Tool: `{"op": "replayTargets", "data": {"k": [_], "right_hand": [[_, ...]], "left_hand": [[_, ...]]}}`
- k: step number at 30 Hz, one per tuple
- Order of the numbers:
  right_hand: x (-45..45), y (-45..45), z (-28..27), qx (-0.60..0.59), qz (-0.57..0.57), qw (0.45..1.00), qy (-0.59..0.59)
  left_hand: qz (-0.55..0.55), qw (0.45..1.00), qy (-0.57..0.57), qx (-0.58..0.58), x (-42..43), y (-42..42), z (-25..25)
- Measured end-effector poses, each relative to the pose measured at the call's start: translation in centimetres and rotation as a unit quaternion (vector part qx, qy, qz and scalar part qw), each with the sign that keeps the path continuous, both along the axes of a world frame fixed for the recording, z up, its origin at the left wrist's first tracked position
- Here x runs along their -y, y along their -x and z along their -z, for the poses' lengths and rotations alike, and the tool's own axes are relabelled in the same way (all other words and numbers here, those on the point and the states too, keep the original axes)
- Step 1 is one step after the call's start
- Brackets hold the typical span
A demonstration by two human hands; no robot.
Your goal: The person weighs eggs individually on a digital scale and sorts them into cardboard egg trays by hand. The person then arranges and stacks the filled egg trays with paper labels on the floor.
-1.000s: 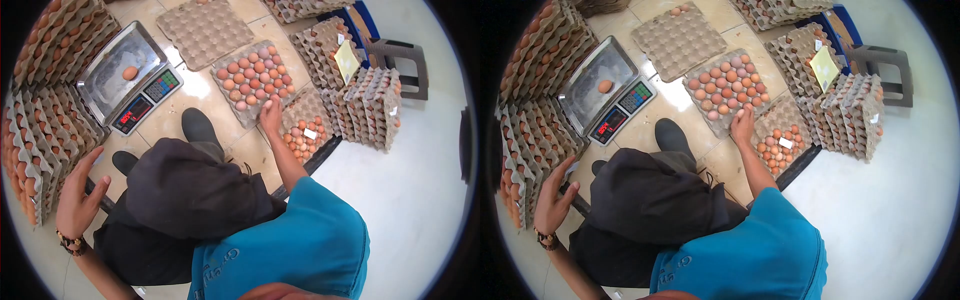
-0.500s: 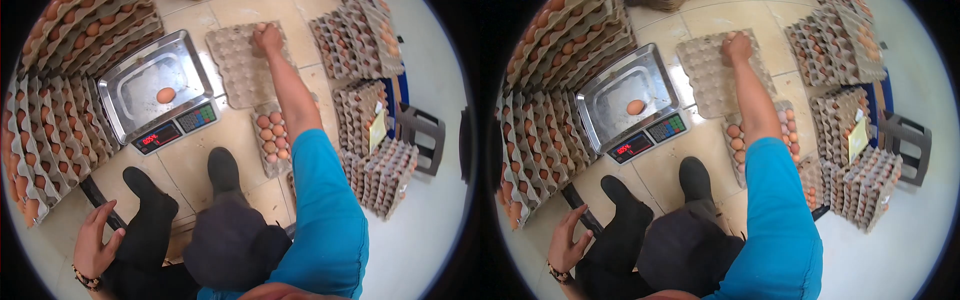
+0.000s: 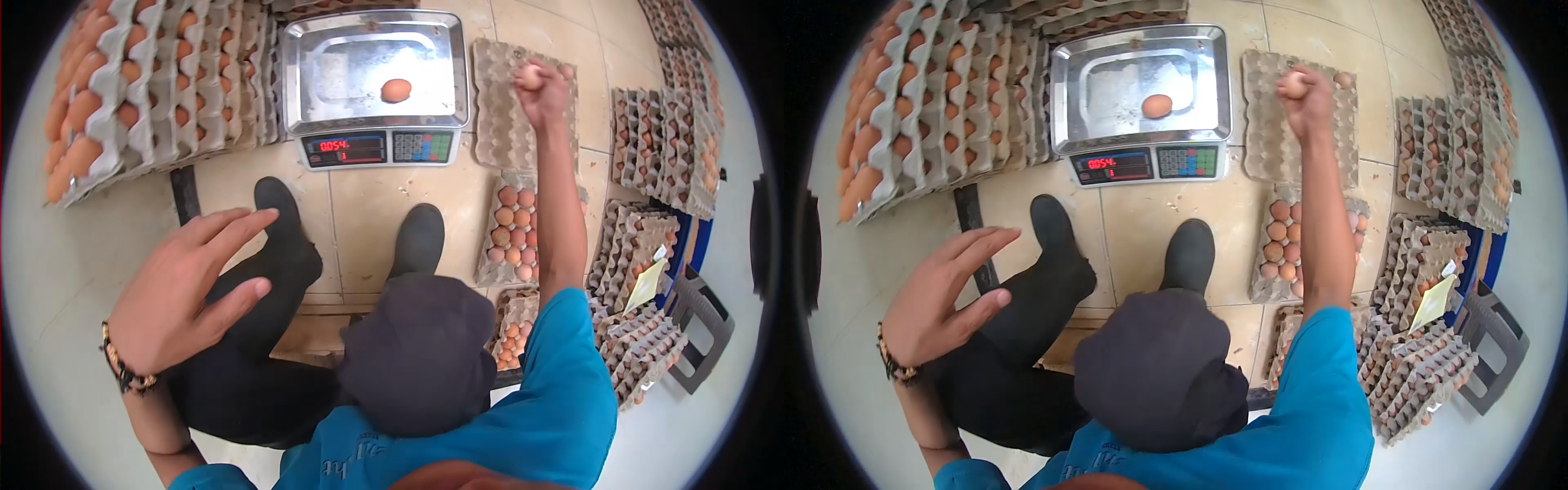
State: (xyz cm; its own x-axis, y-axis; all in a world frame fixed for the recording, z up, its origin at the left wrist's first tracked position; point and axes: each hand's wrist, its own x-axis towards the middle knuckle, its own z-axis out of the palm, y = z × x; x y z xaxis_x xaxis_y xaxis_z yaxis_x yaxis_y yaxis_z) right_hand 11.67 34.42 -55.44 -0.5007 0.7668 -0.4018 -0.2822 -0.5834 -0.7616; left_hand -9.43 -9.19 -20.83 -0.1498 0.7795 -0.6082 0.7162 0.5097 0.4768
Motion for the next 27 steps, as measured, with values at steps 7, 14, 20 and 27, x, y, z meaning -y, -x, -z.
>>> {"op": "replayTargets", "data": {"k": [7,14,20,27], "right_hand": [[10.7,14.7,-4.2,0.349,-0.34,0.675,-0.554],[13.4,14.6,-4.4,0.396,-0.232,0.611,-0.645],[18.0,10.5,-1.4,0.332,-0.362,0.519,-0.7],[27.7,-4.4,-3.1,0.328,0.088,0.817,-0.466]], "left_hand": [[0.024,0.995,-0.09,-0.021,1.5,0.3,-0.1],[0.013,0.996,-0.091,-0.009,3.4,1.4,0.3],[0.033,0.994,-0.109,-0.004,3.4,0.9,-0.2],[0.05,0.998,-0.024,-0.012,2.1,-0.4,-1.0]]}}
